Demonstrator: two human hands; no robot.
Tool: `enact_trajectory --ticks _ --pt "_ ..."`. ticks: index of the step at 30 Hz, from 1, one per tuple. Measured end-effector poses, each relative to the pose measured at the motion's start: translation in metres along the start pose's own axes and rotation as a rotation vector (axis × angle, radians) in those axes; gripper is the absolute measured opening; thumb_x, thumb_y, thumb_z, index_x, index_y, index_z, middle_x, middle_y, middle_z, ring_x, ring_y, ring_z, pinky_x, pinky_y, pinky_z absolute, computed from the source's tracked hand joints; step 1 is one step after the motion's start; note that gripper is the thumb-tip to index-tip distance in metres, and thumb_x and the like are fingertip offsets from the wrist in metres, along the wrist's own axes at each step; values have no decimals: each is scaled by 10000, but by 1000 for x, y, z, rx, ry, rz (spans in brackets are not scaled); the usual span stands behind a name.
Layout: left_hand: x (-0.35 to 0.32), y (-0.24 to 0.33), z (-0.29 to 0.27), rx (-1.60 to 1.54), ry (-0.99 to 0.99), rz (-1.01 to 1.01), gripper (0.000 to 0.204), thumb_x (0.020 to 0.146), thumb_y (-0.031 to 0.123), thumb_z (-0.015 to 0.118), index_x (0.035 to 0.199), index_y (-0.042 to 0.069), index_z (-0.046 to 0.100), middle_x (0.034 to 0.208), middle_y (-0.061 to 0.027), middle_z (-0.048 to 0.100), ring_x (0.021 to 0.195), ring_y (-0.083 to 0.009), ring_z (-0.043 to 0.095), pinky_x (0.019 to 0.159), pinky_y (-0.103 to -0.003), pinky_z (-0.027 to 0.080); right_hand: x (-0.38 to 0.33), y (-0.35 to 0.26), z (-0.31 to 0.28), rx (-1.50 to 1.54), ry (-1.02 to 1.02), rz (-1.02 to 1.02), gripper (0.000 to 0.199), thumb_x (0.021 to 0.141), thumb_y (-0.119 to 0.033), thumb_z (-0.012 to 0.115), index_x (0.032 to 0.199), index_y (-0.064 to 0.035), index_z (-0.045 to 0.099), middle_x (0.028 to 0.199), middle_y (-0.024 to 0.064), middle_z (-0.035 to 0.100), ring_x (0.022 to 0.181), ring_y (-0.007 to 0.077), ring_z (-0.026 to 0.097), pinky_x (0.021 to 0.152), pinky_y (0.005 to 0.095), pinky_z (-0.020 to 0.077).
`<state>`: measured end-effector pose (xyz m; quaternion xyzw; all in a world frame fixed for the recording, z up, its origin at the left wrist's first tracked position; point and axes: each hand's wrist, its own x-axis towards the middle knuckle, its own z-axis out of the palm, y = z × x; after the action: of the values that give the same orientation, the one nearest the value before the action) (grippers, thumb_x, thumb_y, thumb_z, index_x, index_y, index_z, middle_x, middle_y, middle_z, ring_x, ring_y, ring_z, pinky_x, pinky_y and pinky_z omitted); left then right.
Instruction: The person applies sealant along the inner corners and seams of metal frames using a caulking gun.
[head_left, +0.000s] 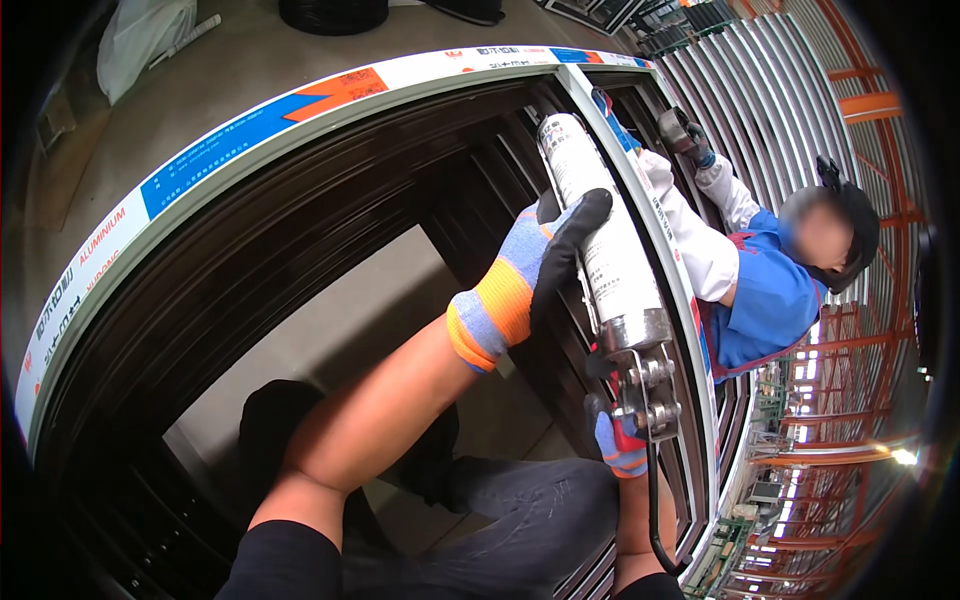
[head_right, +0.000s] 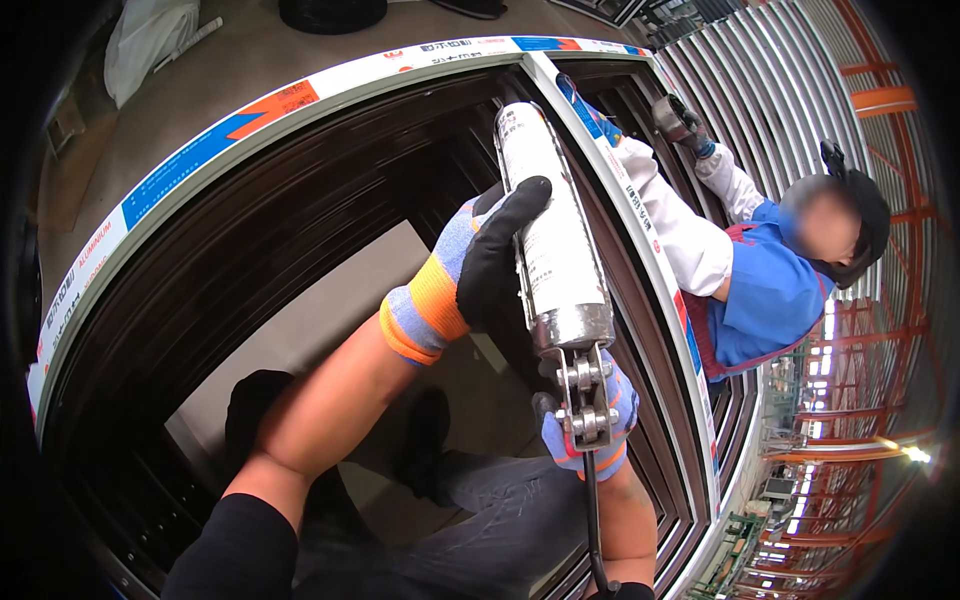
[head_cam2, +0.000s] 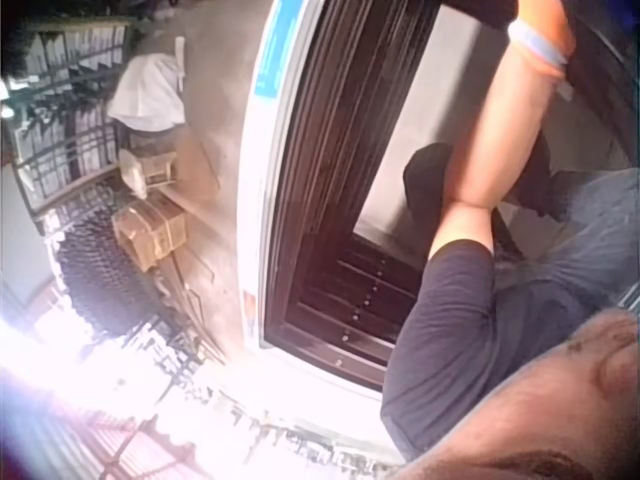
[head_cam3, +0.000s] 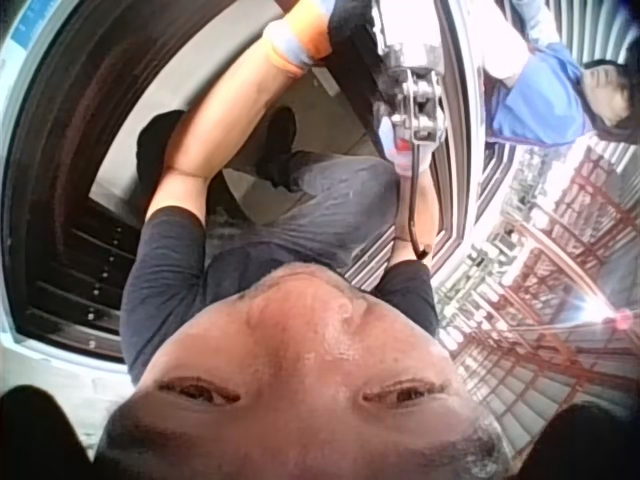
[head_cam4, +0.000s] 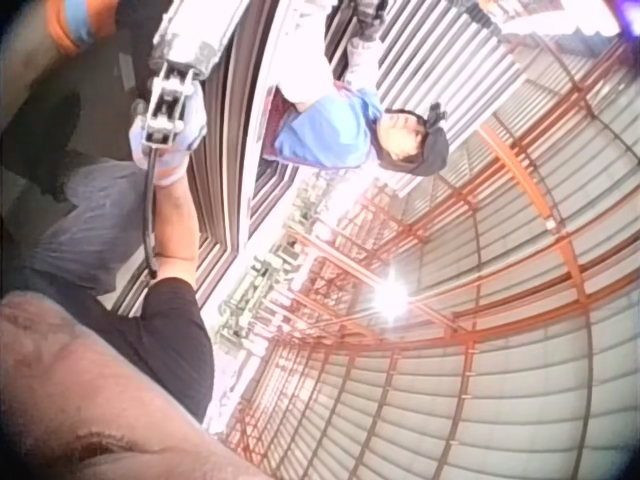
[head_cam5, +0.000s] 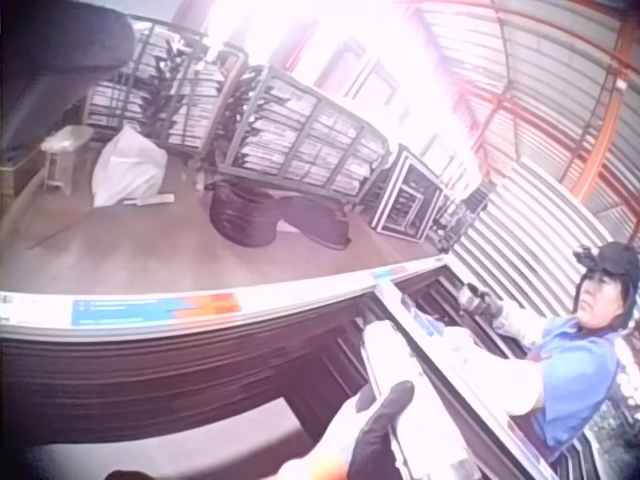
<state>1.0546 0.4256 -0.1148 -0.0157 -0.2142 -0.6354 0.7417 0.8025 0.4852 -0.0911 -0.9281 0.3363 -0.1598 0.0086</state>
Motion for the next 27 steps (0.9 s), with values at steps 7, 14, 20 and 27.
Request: enact_trajectory --ticks 7,14,20,27 --pt "-1 -13 1 -137 60 -14 491 949 313 663 1328 31 528 1117 -106 683 991 -218 694 855 -355 585 -8 -6 -12 59 4 59 464 673 -147 751 1105 -21 639 1050 144 643 903 319 634 802 405 510" --pt "-2 -14 7 57 63 19 506 991 285 580 1384 -13 471 1254 -153 629 1132 -268 643 1006 -413 516 -2 -23 -21 452 -43 235 468 789 -27 602 1255 11 582 1228 160 619 1174 307 582 1025 408 438" --pt "-13 -4 3 160 204 -82 449 969 302 627 1280 -11 541 1144 -102 664 998 -194 672 885 -343 553 -9 -13 -18 398 -125 207 554 823 -58 597 1359 27 487 1337 167 555 1261 324 510 1095 426 356" --pt "-35 -31 30 177 371 154 378 963 259 570 1240 4 542 1071 -63 644 960 -141 614 854 -316 515 -59 18 -25 84 -176 208 566 758 -243 697 1251 -17 535 1141 153 590 1032 343 578 880 431 462"
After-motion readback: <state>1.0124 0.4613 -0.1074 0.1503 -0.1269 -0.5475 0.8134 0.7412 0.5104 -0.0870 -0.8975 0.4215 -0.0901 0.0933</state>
